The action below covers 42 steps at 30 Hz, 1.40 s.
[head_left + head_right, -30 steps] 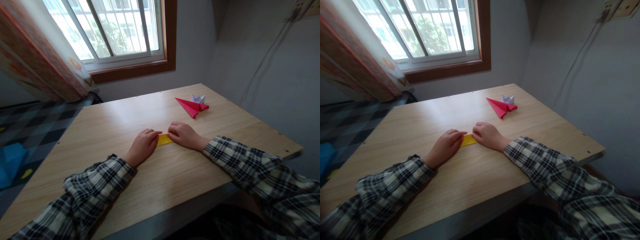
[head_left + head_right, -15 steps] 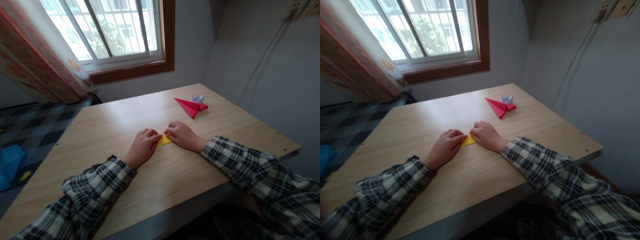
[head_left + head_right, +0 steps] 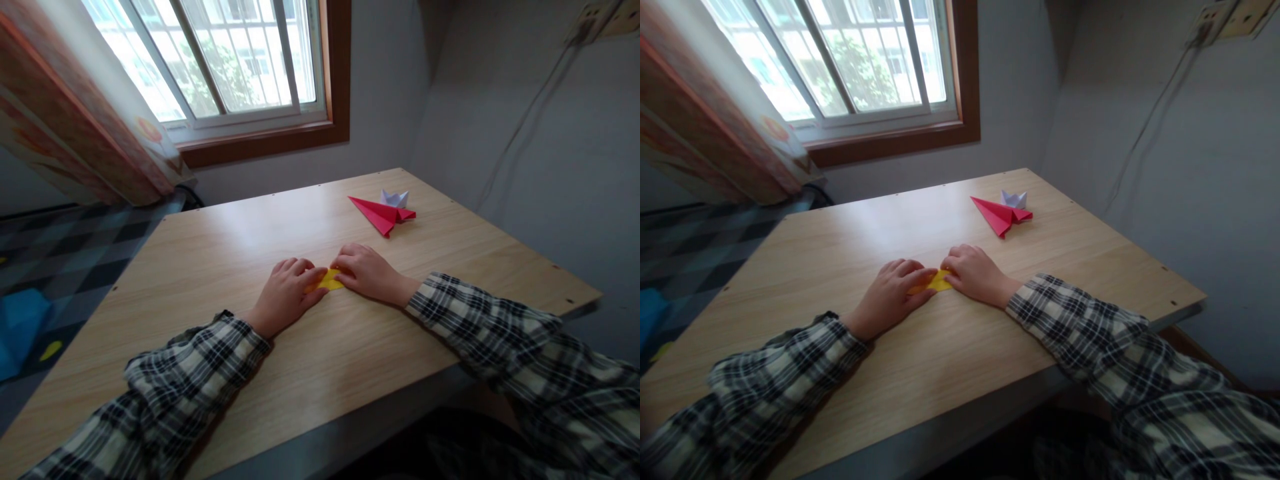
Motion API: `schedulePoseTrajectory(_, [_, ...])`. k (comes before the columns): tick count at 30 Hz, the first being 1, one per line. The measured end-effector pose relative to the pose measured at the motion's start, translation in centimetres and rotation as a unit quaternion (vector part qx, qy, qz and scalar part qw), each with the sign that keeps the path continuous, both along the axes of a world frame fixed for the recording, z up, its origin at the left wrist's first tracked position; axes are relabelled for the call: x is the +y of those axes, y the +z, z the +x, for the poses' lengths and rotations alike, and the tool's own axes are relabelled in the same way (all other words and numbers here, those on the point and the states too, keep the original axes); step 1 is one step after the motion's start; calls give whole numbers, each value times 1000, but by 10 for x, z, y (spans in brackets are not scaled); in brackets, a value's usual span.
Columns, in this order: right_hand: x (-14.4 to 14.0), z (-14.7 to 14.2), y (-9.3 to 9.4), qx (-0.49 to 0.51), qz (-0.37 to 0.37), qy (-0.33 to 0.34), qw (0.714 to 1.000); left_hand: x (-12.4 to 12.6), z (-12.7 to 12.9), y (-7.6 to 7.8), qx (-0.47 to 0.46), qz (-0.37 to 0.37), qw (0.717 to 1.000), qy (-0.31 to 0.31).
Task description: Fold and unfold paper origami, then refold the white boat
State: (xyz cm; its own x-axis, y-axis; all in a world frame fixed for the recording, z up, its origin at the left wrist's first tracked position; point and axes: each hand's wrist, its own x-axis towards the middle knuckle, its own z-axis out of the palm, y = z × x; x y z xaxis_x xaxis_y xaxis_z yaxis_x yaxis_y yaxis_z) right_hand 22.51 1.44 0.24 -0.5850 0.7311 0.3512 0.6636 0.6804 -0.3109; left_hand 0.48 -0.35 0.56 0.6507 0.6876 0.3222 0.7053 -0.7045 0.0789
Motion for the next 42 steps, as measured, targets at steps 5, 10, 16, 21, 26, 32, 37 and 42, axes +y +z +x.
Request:
schedulePoseTrajectory(5, [-2,0,2,9,15,-4,1000,0,0,-1,-14,7,1000,4])
schedulePoseTrajectory(10, [-3,-1,1,25,9,-9,1000,0,0,-3,-41,0,999,18])
schedulePoseTrajectory(16, [-1,1,4,115,0,-20,993,3,-2,-5,-213,-16,976,48])
schedulePoseTrajectory(21, [5,5,6,263,-55,-41,962,12,-4,-11,-410,-93,907,34])
schedulePoseTrajectory(26, [12,-2,-1,457,-201,-4,867,13,3,-11,-453,-255,854,-5])
schedulePoseTrajectory(32, [6,-25,-8,560,-370,6,742,3,16,-2,-479,-374,794,11])
schedulePoseTrajectory(37, [2,-39,-10,597,-404,-1,693,6,17,-4,-531,-416,738,17])
schedulePoseTrajectory(42, [7,-44,-12,583,-419,4,696,9,21,-5,-539,-430,724,6])
